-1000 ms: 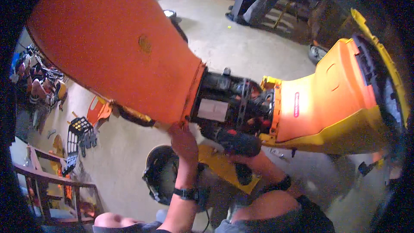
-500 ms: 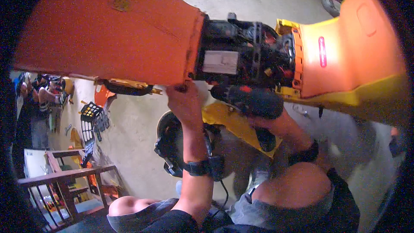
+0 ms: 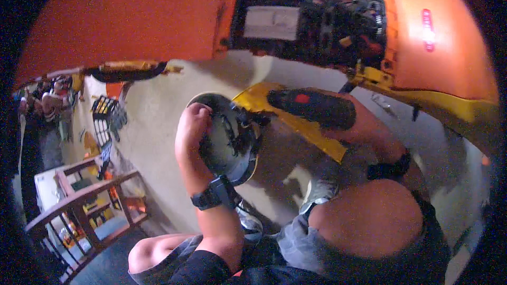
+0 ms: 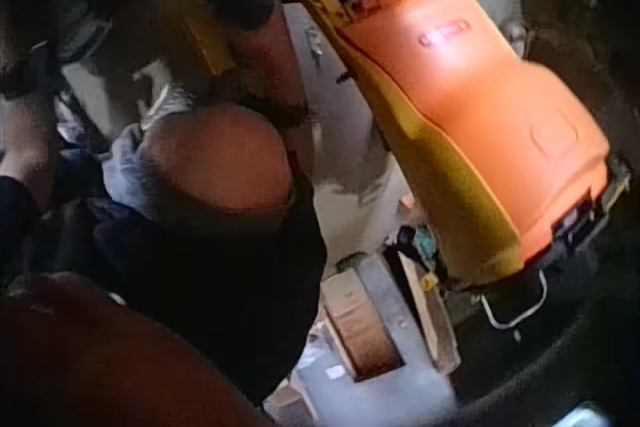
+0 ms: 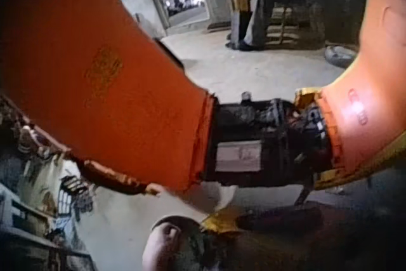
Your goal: Use an electric drill to remove screws and then use hands to adjust internal components and reattach body panels on an electric scooter.
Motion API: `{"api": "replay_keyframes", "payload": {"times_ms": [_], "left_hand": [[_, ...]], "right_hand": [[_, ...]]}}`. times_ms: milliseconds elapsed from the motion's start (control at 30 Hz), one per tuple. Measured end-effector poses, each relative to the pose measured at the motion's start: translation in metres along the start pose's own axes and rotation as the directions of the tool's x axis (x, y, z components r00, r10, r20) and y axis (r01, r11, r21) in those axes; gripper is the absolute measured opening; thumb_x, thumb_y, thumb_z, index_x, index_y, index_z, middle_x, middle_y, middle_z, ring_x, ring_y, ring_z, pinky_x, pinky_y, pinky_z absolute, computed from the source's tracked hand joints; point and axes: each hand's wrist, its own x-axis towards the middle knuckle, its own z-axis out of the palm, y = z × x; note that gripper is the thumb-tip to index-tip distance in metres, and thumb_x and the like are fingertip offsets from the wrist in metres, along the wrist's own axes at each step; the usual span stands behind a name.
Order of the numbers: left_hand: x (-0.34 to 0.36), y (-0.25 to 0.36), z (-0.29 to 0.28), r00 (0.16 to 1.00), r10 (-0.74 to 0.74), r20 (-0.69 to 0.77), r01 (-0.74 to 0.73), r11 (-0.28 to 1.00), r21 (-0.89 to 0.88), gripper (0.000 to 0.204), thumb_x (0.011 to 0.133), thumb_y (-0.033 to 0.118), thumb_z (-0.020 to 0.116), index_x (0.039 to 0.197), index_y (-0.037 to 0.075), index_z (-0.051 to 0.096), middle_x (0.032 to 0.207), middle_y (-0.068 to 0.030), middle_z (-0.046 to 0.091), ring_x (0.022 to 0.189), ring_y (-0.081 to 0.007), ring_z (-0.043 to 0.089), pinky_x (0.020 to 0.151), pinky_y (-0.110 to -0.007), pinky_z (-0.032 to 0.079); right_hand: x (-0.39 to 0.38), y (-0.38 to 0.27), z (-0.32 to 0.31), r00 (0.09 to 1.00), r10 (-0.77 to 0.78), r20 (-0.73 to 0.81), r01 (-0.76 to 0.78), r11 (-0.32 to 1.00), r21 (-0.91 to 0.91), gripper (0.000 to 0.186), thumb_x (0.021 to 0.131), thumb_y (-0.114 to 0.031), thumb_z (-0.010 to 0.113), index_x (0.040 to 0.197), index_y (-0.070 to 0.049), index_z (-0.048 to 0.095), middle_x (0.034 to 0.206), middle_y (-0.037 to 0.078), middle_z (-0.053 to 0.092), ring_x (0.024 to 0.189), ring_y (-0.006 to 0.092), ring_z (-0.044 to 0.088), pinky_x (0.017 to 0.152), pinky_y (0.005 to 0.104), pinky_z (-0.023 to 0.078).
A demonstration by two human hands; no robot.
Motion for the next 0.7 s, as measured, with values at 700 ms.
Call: {"api": "replay_keyframes", "payload": {"times_ms": [700], "left_hand": [[-0.094,0.074,0.142,0.541,0.738,0.403,-0.835,0.530,0.149,0.017,0.091,0.021,0.057,0.097,0.006,0.065,0.087,-0.0146,0.062,0.082,-0.0334,0.059,0.072,-0.039,0.048]], "right_hand": [[-0.176,0.036,0.011,0.707,0.287,-0.646,-0.665,0.581,-0.469,0.049,0.097,-0.012,0.044,0.146,-0.012,0.036,0.121,0.019,0.057,0.105,0.0291,0.059,0.094,0.0434,0.046]]}}
